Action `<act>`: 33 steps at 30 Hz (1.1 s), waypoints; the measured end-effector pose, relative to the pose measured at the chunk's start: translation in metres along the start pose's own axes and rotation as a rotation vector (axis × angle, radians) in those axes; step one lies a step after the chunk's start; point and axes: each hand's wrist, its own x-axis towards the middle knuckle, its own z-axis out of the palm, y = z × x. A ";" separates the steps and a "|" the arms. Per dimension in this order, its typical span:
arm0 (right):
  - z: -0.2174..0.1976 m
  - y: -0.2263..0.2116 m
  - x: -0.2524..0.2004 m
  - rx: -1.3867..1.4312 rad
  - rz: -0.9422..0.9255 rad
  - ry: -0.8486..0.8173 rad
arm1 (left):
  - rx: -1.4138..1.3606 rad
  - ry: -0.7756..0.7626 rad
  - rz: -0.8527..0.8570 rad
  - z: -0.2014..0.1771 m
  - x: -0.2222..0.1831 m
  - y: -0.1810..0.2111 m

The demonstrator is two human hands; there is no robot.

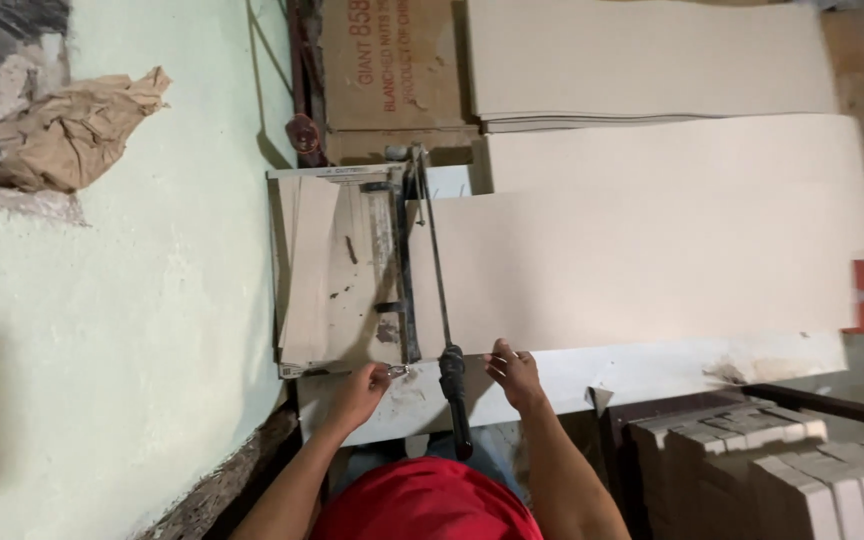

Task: Cutting thin strips from a sheet of paper using a manual guillotine-style paper cutter.

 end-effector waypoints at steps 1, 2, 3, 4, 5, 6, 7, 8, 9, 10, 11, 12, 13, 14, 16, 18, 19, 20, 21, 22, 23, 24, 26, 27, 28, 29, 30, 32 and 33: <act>0.000 0.000 0.004 -0.021 0.008 -0.004 | -0.002 0.025 0.025 -0.006 0.001 0.013; -0.004 0.001 0.008 -0.042 0.019 -0.003 | -0.004 0.045 0.050 -0.008 0.001 0.026; -0.001 0.000 0.009 -0.044 0.033 -0.004 | -0.002 0.042 0.036 -0.018 -0.011 0.048; -0.001 -0.003 0.010 -0.078 0.028 -0.030 | -0.033 0.066 0.071 -0.026 -0.022 0.073; -0.001 -0.006 0.012 -0.113 0.022 -0.056 | -0.065 0.091 0.106 -0.034 -0.031 0.099; 0.002 -0.011 0.013 -0.115 0.034 -0.054 | -0.065 0.086 0.096 -0.033 -0.012 0.096; 0.006 -0.016 0.015 -0.133 0.031 -0.061 | 0.130 0.187 0.210 -0.032 0.008 0.093; 0.011 -0.020 0.017 -0.151 0.029 -0.071 | 0.327 0.288 0.324 -0.032 0.027 0.089; 0.015 -0.026 0.020 -0.152 0.040 -0.070 | 0.329 0.282 0.315 -0.038 0.038 0.100; 0.017 -0.030 0.021 -0.160 0.014 -0.088 | 0.428 0.252 0.272 -0.042 0.048 0.110; 0.020 -0.033 0.023 -0.167 -0.011 -0.107 | 0.527 0.221 0.229 -0.046 0.059 0.120; 0.021 -0.033 0.023 -0.165 0.002 -0.099 | 0.529 0.206 0.223 -0.051 0.060 0.136; 0.022 -0.032 0.023 -0.178 -0.008 -0.104 | 0.504 0.189 0.219 -0.057 0.061 0.151; 0.023 -0.034 0.025 -0.192 -0.022 -0.109 | 0.476 0.174 0.219 -0.064 0.064 0.169; 0.024 -0.035 0.023 -0.190 -0.020 -0.099 | 0.566 0.146 0.176 -0.056 0.094 0.172; 0.025 -0.037 0.021 -0.192 -0.018 -0.093 | 0.652 0.119 0.131 -0.050 0.111 0.177; 0.025 -0.039 0.019 -0.212 -0.018 -0.099 | 0.729 0.130 0.083 -0.048 0.114 0.182; 0.025 -0.040 0.018 -0.231 -0.018 -0.105 | 0.808 0.141 0.036 -0.046 0.117 0.186; 0.022 -0.041 0.025 -0.232 -0.010 -0.100 | 0.807 0.131 0.034 -0.042 0.127 0.179; 0.019 -0.041 0.030 -0.553 -0.004 -0.139 | 0.851 0.157 0.023 -0.036 0.135 0.171; 0.015 -0.041 0.034 -0.873 0.005 -0.180 | 0.894 0.182 0.012 -0.031 0.142 0.162; 0.025 -0.048 0.013 -0.871 0.011 -0.173 | 0.896 0.174 0.017 -0.028 0.142 0.160; 0.051 -0.068 -0.023 -1.378 -0.166 -0.180 | 0.935 0.191 0.000 -0.028 0.145 0.161; 0.081 -0.100 -0.078 -1.376 -0.172 -0.170 | 0.935 0.194 0.011 -0.031 0.148 0.169; 0.102 -0.122 -0.143 -1.341 -0.361 -0.255 | 0.946 0.112 -0.040 -0.035 0.147 0.171; 0.111 -0.137 -0.215 -1.296 -0.551 -0.336 | 0.955 0.031 -0.091 -0.038 0.146 0.174; 0.112 -0.116 -0.214 -1.296 -0.547 -0.330 | 0.957 0.026 -0.085 -0.036 0.144 0.173; 0.116 -0.077 -0.209 -1.703 -0.224 -0.269 | 1.003 0.076 -0.068 -0.036 0.142 0.174; 0.105 -0.043 -0.187 -1.706 -0.230 -0.265 | 1.000 0.081 -0.065 -0.039 0.140 0.179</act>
